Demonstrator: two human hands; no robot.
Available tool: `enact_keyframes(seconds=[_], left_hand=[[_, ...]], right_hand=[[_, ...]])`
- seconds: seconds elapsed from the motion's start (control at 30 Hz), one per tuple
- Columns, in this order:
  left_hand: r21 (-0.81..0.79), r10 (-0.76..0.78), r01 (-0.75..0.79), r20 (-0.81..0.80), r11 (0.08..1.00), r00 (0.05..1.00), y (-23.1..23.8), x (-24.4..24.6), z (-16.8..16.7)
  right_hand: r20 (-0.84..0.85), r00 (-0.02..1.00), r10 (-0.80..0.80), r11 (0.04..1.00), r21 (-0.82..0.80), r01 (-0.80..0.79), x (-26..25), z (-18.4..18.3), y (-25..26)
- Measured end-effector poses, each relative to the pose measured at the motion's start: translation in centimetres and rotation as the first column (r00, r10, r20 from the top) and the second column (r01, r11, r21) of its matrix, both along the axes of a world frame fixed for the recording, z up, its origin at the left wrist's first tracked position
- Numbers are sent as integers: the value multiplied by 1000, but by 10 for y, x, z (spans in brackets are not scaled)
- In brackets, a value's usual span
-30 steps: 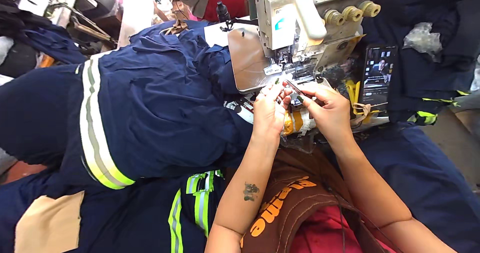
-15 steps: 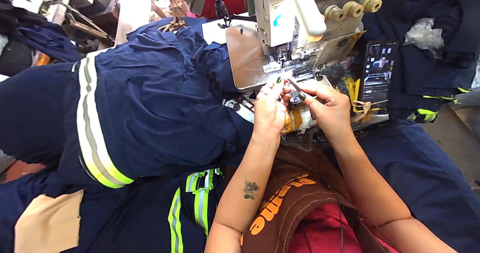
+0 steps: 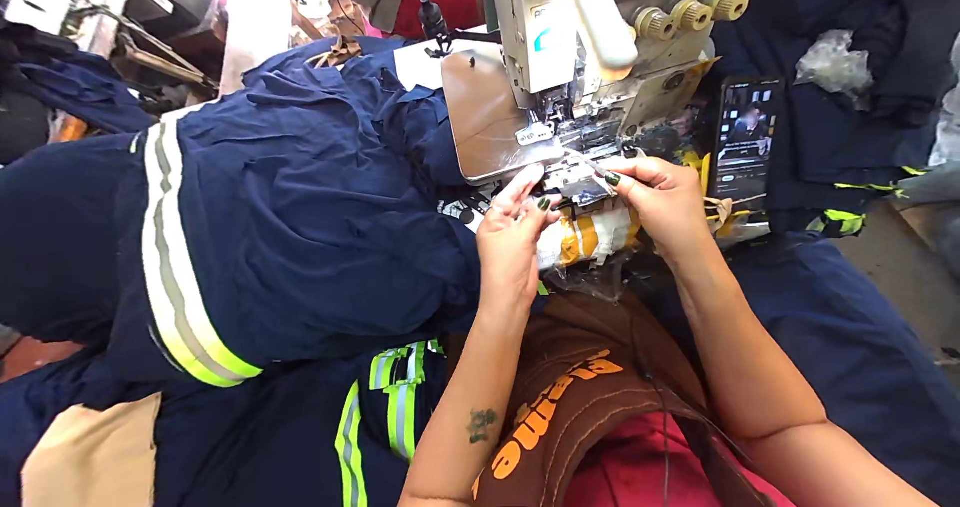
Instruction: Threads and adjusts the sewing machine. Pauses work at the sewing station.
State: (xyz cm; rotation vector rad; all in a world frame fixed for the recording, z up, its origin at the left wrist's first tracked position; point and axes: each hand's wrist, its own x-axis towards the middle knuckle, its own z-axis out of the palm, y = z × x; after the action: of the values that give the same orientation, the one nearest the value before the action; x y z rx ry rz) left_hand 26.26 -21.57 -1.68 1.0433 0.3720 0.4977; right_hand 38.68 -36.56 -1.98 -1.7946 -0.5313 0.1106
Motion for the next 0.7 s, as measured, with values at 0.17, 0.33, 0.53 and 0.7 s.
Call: enact_keyframes(seconds=[0.17, 0.33, 0.53, 0.7], left_hand=[[51, 35, -30, -97, 998, 995, 27, -67, -28], [21, -52, 58, -230, 998, 972, 47, -141, -53], [12, -153, 187, -527, 982, 836, 65, -215, -88], [135, 7, 527, -971, 839, 237, 101, -255, -100]], right_hand=[[-94, 996, -5, 999, -37, 2, 20, 3, -5], [-99, 995, 18, 998, -58, -24, 35, 4, 0], [-96, 995, 34, 998, -52, -40, 42, 1, 11], [-130, 991, 19, 999, -37, -24, 46, -1, 14]])
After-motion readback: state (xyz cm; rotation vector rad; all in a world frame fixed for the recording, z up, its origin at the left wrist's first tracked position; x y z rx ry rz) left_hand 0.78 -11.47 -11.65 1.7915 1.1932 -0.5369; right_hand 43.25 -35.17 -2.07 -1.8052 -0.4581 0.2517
